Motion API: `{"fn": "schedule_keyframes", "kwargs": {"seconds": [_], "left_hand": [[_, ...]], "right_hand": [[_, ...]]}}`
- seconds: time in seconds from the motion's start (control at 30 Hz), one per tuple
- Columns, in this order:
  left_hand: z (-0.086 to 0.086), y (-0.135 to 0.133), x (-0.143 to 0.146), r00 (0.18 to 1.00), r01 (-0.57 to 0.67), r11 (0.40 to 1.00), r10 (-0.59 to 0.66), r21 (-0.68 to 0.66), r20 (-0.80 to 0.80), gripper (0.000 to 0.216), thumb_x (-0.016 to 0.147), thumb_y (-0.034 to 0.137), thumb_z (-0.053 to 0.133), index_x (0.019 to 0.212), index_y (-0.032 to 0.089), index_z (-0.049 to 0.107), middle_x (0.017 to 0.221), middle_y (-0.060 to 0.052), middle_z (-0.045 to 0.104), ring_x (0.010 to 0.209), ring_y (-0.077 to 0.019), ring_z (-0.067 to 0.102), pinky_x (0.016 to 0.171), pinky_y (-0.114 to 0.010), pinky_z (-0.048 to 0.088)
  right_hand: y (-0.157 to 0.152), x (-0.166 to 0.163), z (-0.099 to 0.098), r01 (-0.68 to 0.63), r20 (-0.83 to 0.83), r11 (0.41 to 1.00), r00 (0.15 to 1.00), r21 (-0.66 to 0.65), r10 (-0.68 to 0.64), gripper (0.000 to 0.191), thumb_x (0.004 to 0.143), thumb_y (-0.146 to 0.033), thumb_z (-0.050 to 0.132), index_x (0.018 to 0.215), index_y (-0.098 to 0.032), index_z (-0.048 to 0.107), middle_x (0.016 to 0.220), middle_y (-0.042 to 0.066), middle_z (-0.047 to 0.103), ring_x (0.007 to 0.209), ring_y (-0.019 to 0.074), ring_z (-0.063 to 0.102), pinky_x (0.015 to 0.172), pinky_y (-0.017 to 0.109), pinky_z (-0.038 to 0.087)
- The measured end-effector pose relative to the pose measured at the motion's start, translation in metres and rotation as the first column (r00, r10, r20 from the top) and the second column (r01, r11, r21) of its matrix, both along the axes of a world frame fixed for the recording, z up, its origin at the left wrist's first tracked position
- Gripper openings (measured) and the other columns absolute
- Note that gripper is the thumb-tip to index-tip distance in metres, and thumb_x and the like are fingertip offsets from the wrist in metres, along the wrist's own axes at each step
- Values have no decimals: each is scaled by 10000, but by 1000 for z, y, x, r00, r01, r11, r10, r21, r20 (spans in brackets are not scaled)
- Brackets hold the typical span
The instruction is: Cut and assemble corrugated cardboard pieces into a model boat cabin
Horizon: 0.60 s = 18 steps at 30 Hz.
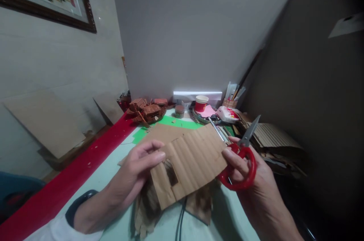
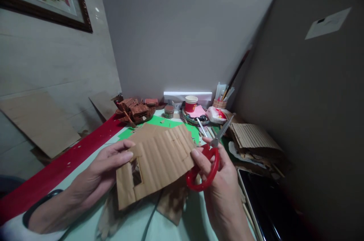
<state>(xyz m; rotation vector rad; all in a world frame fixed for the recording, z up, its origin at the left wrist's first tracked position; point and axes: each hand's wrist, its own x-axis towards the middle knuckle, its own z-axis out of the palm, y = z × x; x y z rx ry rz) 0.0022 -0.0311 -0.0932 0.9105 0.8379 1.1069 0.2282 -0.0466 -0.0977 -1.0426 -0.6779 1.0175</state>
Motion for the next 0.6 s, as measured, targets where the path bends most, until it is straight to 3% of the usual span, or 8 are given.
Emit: {"fn": "schedule_keyframes", "kwargs": {"seconds": [0.2,0.3,0.4,0.5,0.6], "left_hand": [[6,7,-7,980,-201,978,200,53,21,144,810,214,736,937,201,669,869,-3,686,810,-156,638,694,-230,531],[8,12,-12,968,-250,966,248,62,39,152,815,237,731,957,203,688,871,-6,701,779,-157,646,658,-224,544],[9,14,-13,952,-285,958,280,20,120,146,843,271,698,969,198,717,925,-23,730,822,-161,666,694,-210,559],[10,11,-9,940,-238,969,247,-69,233,257,884,370,623,1011,176,734,962,-84,749,867,-219,692,708,-275,592],[7,4,-1,929,-112,993,121,-47,350,386,907,441,568,1134,163,708,1103,-146,736,976,-294,687,789,-394,602]], "right_hand": [[-8,-8,2,-90,48,996,995,-9,90,565,599,-365,940,1073,-245,657,777,-51,623,599,73,567,489,118,473],[-12,-14,3,-175,50,984,983,-18,176,560,600,-373,933,1064,-224,655,775,-46,631,556,72,578,497,148,496],[-12,-19,2,-167,31,986,985,-22,167,590,589,-368,939,1079,-236,637,788,-46,643,527,86,613,496,184,520],[-11,-21,0,-122,-2,992,992,19,122,600,594,-355,940,1084,-238,614,788,-55,639,540,93,638,513,188,535],[-12,-21,-1,-75,-54,996,996,38,77,610,599,-357,937,1085,-239,588,805,-69,626,547,95,658,546,202,562]]}}
